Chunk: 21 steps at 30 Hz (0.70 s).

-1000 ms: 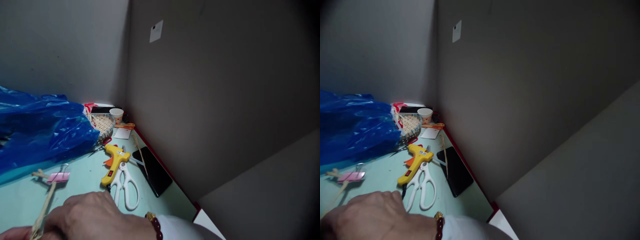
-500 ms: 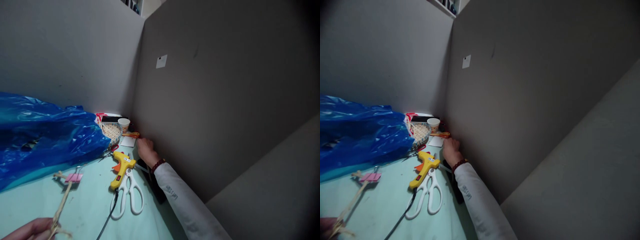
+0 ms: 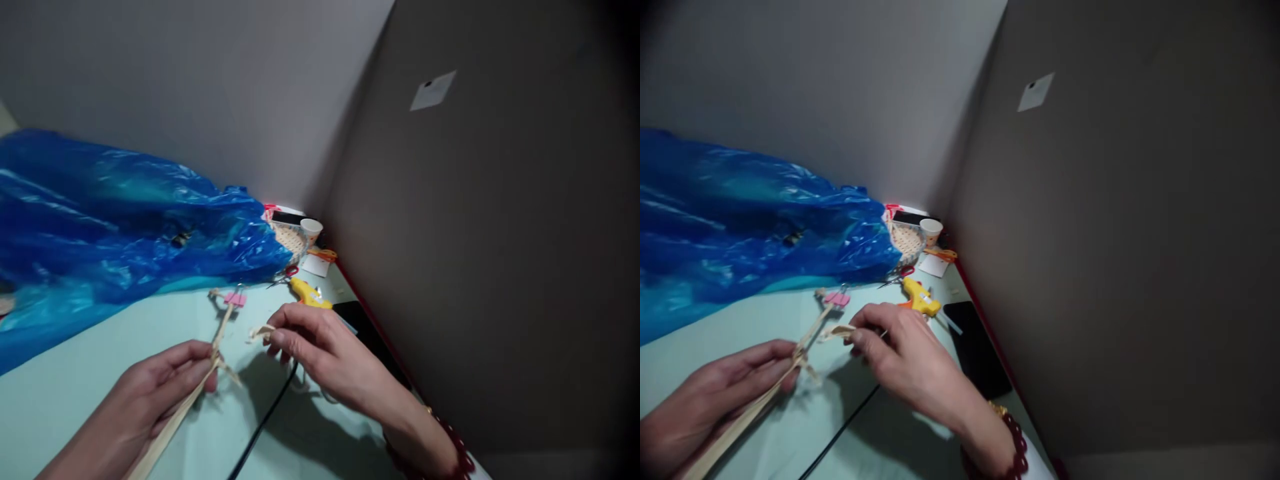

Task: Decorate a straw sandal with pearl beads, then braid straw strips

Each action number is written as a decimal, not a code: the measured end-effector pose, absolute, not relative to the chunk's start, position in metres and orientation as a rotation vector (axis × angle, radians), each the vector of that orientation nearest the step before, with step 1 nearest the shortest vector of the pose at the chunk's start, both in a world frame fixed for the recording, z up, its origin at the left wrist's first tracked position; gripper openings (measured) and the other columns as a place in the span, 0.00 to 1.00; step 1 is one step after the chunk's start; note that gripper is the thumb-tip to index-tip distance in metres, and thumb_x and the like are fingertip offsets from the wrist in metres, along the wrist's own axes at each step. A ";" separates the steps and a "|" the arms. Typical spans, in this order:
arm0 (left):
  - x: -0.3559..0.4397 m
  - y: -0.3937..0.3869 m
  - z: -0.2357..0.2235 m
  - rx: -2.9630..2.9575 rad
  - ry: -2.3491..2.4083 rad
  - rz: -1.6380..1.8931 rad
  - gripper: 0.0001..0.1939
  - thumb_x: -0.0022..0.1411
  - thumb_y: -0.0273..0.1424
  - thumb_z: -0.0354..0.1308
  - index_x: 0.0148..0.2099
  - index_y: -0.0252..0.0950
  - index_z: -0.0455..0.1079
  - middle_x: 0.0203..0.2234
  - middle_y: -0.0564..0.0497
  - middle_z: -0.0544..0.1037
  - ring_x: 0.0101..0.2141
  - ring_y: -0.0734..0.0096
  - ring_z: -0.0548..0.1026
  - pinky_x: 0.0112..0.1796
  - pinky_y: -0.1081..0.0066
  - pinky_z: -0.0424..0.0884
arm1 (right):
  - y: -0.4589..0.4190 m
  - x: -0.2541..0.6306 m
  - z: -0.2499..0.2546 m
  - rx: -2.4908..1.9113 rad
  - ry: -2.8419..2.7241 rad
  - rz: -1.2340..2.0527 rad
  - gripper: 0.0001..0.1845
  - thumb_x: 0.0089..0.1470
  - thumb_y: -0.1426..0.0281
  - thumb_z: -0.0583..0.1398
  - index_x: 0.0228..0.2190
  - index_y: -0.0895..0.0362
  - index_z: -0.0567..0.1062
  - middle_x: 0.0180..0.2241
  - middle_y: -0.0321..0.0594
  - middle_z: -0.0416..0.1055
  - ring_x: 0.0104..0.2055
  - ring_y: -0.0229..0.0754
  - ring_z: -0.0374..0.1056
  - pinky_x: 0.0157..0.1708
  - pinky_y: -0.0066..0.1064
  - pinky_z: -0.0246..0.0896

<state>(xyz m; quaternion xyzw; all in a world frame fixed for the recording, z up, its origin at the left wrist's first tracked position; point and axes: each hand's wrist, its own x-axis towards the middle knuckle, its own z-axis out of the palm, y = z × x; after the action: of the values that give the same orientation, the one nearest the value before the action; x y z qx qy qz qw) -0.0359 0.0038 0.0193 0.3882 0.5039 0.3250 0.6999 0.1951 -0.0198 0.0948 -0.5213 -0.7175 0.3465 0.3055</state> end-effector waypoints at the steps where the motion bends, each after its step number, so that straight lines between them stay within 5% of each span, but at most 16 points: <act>1: -0.033 0.002 0.025 0.859 1.085 0.723 0.23 0.43 0.49 0.75 0.37 0.41 0.76 0.24 0.58 0.80 0.28 0.70 0.77 0.29 0.78 0.71 | -0.024 0.187 0.092 -1.359 -1.889 0.944 0.10 0.66 0.68 0.57 0.33 0.56 0.74 0.31 0.35 0.73 0.36 0.37 0.67 0.35 0.25 0.57; 7: -0.027 0.003 0.039 0.771 1.160 0.680 0.31 0.30 0.49 0.79 0.35 0.40 0.75 0.25 0.55 0.79 0.25 0.68 0.75 0.27 0.75 0.71 | -0.024 0.166 0.074 -1.312 -1.831 1.061 0.12 0.68 0.64 0.55 0.34 0.54 0.74 0.29 0.30 0.70 0.32 0.33 0.63 0.33 0.24 0.54; 11: -0.034 0.006 0.028 0.844 1.123 0.646 0.26 0.37 0.52 0.76 0.32 0.40 0.76 0.25 0.54 0.79 0.26 0.70 0.74 0.27 0.77 0.69 | -0.026 0.163 0.069 -1.436 -1.795 0.947 0.14 0.67 0.61 0.56 0.33 0.54 0.75 0.24 0.28 0.65 0.26 0.32 0.58 0.28 0.25 0.50; 16: -0.043 0.008 0.015 0.869 1.098 0.577 0.25 0.42 0.53 0.74 0.35 0.41 0.77 0.27 0.56 0.78 0.24 0.74 0.71 0.26 0.78 0.68 | -0.030 0.161 0.068 -1.420 -1.803 0.933 0.13 0.67 0.65 0.55 0.33 0.54 0.78 0.25 0.30 0.70 0.26 0.31 0.61 0.28 0.24 0.52; 21: -0.036 0.006 0.023 0.822 1.108 0.602 0.20 0.44 0.46 0.75 0.33 0.40 0.77 0.23 0.57 0.76 0.25 0.73 0.71 0.26 0.79 0.68 | -0.032 0.164 0.065 -1.390 -1.901 0.858 0.10 0.65 0.70 0.56 0.32 0.55 0.75 0.30 0.33 0.73 0.34 0.35 0.67 0.36 0.25 0.57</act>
<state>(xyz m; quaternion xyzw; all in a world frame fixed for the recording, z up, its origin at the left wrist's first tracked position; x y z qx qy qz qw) -0.0363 0.0058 0.0229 0.3731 0.5032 0.2736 0.7299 0.1643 -0.0319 0.0648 -0.5268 -0.7205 0.3251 0.3124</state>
